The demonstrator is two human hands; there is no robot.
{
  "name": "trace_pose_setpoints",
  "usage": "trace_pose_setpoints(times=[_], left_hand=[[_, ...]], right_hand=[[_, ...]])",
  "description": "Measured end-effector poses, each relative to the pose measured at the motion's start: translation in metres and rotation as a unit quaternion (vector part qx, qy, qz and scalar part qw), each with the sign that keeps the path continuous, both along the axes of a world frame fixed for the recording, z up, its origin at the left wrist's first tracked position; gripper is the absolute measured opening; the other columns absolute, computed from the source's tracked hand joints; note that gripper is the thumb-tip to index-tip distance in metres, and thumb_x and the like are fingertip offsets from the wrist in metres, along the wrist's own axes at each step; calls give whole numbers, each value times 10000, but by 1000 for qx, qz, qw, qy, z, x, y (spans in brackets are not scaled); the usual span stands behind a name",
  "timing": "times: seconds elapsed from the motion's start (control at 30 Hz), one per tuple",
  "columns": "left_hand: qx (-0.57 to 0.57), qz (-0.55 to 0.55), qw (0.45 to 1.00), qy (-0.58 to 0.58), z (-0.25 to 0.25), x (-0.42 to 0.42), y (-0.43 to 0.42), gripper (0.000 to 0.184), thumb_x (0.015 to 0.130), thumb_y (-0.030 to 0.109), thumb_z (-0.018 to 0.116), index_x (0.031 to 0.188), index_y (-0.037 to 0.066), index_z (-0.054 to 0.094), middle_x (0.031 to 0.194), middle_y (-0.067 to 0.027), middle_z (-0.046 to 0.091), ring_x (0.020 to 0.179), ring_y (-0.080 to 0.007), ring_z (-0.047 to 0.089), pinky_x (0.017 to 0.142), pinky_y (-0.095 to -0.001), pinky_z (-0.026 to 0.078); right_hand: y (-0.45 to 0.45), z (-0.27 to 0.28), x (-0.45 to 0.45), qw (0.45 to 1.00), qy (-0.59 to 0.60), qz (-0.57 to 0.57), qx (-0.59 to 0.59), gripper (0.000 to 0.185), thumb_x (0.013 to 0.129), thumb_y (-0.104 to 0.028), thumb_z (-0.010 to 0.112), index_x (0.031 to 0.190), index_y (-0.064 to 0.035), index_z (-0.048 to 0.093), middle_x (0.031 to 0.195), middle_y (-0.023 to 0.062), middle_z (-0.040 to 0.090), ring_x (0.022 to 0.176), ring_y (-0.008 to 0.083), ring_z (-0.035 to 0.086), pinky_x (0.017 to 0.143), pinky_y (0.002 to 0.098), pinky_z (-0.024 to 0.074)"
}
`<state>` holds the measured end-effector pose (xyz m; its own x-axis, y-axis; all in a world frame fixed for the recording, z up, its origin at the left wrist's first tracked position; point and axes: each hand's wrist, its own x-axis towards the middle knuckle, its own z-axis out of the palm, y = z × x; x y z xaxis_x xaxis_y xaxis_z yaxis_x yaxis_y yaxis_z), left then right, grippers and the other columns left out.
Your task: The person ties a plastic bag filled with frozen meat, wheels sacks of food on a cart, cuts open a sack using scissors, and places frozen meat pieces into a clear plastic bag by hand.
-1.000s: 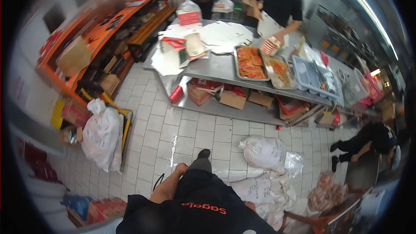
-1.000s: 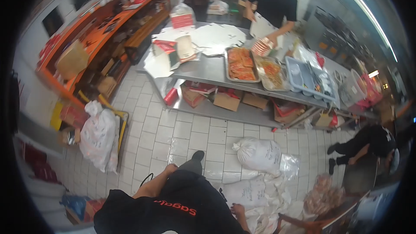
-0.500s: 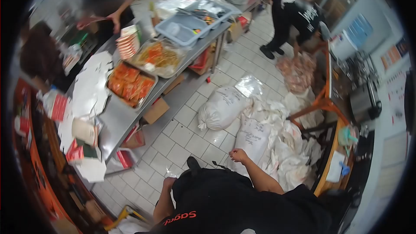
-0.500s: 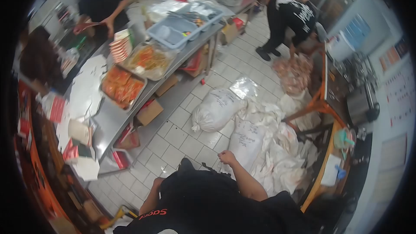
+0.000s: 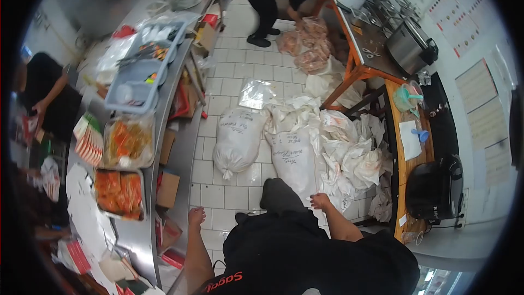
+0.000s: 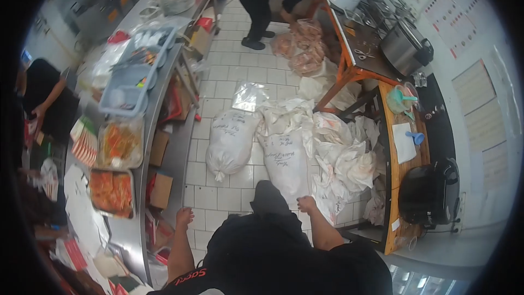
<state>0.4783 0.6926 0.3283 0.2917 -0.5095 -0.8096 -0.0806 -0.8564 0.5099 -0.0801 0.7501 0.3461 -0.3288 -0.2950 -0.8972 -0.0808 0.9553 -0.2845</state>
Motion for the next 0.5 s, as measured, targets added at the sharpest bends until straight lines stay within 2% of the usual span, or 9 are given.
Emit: trace_pose_setpoints(times=[0.07,0.1,0.13,0.17,0.23,0.33,0.43,0.47,0.5], left_hand=[[10,-23,1000,10,-1,-18,-28,303,870,264,586,1075,44,548,921,-83,607,772,-175,609,612,-299,480],[7,-16,1000,16,-1,-32,-39,275,865,261,598,1041,53,555,893,-73,615,740,-168,615,589,-289,471],[7,-11,1000,20,-1,-46,-47,249,860,258,609,1006,63,561,865,-63,623,708,-160,621,566,-280,463],[21,-23,999,23,-2,-61,-53,251,858,258,610,1006,61,561,864,-65,624,707,-164,622,565,-284,466],[55,-43,997,42,-8,-95,-62,264,850,257,617,1006,52,556,866,-74,627,709,-175,626,566,-295,476],[145,-105,984,27,0,-159,-92,295,834,254,634,1002,20,568,842,-87,637,711,-191,629,572,-294,489],[113,-321,940,-15,4,-214,-144,277,853,248,613,992,8,614,768,-81,645,707,-158,628,573,-282,484],[112,-328,938,-13,-3,-228,-167,277,853,248,613,992,8,614,768,-81,645,707,-158,628,573,-282,484],[76,-288,954,29,-16,-239,-192,266,865,239,596,1002,12,606,799,-82,647,718,-152,629,584,-285,483]], right_hand=[[1,-1,0,999,33,10,28,226,841,-203,561,860,6,645,777,102,649,655,168,641,530,322,511],[-5,-9,1,997,40,9,73,226,828,-199,557,854,2,656,799,123,673,710,236,672,586,379,534],[-3,-42,-6,996,32,-5,80,226,828,-199,557,854,2,656,799,123,673,710,236,672,586,379,534],[3,-90,-17,980,52,194,7,274,809,-275,604,860,-12,662,802,126,671,742,248,660,650,374,527],[-36,-88,-14,890,130,435,-40,348,760,-377,678,804,-32,689,729,133,661,717,260,645,671,361,520],[-86,-79,-37,918,165,332,-138,331,766,-375,687,811,-47,677,721,126,656,667,214,636,611,349,515],[-148,-49,-82,979,71,189,-26,301,794,-354,680,841,-58,653,744,87,657,670,171,629,579,329,511],[-173,-16,-93,997,-41,-54,-39,270,825,-329,660,885,-68,627,768,58,649,688,141,623,584,308,511],[-194,-3,-107,990,-26,-115,-74,266,833,-315,647,926,-68,620,780,40,642,674,154,620,592,317,518]])
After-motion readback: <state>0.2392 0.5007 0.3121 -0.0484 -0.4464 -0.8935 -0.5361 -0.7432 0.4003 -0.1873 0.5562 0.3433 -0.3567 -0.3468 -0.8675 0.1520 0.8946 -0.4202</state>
